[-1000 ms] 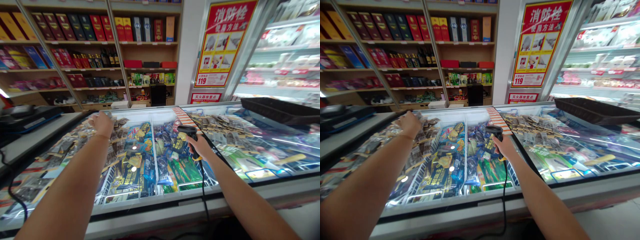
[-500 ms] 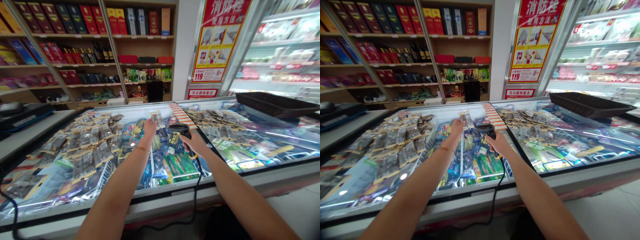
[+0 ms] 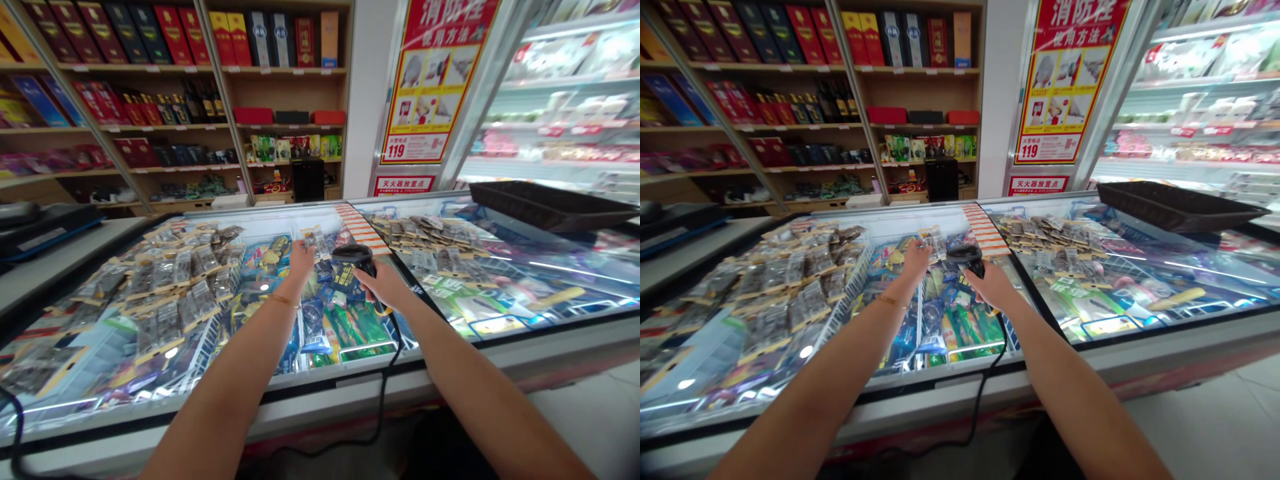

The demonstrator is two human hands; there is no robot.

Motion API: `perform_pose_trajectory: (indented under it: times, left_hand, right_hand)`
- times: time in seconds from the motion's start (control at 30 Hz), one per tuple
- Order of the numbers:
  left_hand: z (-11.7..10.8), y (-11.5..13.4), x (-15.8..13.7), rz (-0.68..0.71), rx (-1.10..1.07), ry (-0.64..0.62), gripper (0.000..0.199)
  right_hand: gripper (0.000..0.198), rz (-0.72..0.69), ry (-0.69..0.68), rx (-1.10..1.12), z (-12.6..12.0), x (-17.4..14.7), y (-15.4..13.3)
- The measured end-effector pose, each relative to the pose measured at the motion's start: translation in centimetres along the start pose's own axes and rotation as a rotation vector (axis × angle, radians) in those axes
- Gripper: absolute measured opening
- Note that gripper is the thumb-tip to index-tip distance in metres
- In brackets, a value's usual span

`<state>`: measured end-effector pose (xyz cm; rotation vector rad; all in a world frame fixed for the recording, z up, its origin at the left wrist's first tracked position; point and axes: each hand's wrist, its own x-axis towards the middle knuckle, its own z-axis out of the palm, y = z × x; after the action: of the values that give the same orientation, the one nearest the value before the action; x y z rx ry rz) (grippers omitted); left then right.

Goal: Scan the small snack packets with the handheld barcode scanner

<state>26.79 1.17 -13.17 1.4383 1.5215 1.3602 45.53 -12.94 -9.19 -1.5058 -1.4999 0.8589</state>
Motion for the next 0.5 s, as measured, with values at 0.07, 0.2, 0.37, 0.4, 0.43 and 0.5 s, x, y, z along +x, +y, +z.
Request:
perform_pose_trajectory:
  times: [0.07,0.2,0.37,0.4,0.43,0.5]
  left_hand:
    - [-0.01,0.02,0.00,0.003,0.001,-0.011,0.018]
    - [-0.06,0.06,0.04,-0.005,0.026,-0.007,0.016]
    - [-0.20,0.24,-0.15,0.000,0.007,0.014,0.017]
    - [-0.22,0.25,-0.19,0.004,-0.006,0.018,0.016]
    - [-0.22,0.23,-0.21,0.009,-0.016,0.021,0.016]
    - [-0.17,0.11,-0.16,0.020,-0.019,0.031,0.015]
  right_hand:
    - [0.021,0.002,0.006,-0.012,-0.04,-0.08,-0.14]
    - [0.021,0.017,0.001,0.001,-0.06,-0.17,-0.35]
    - [0.023,0.025,0.020,0.021,-0.11,0.02,-0.25]
    - [0.023,0.025,0.017,0.031,-0.09,0.06,-0.18]
    - [0.023,0.022,0.010,0.041,-0.06,0.09,-0.12]
    - [0.023,0.021,-0.007,0.067,0.02,0.11,0.00]
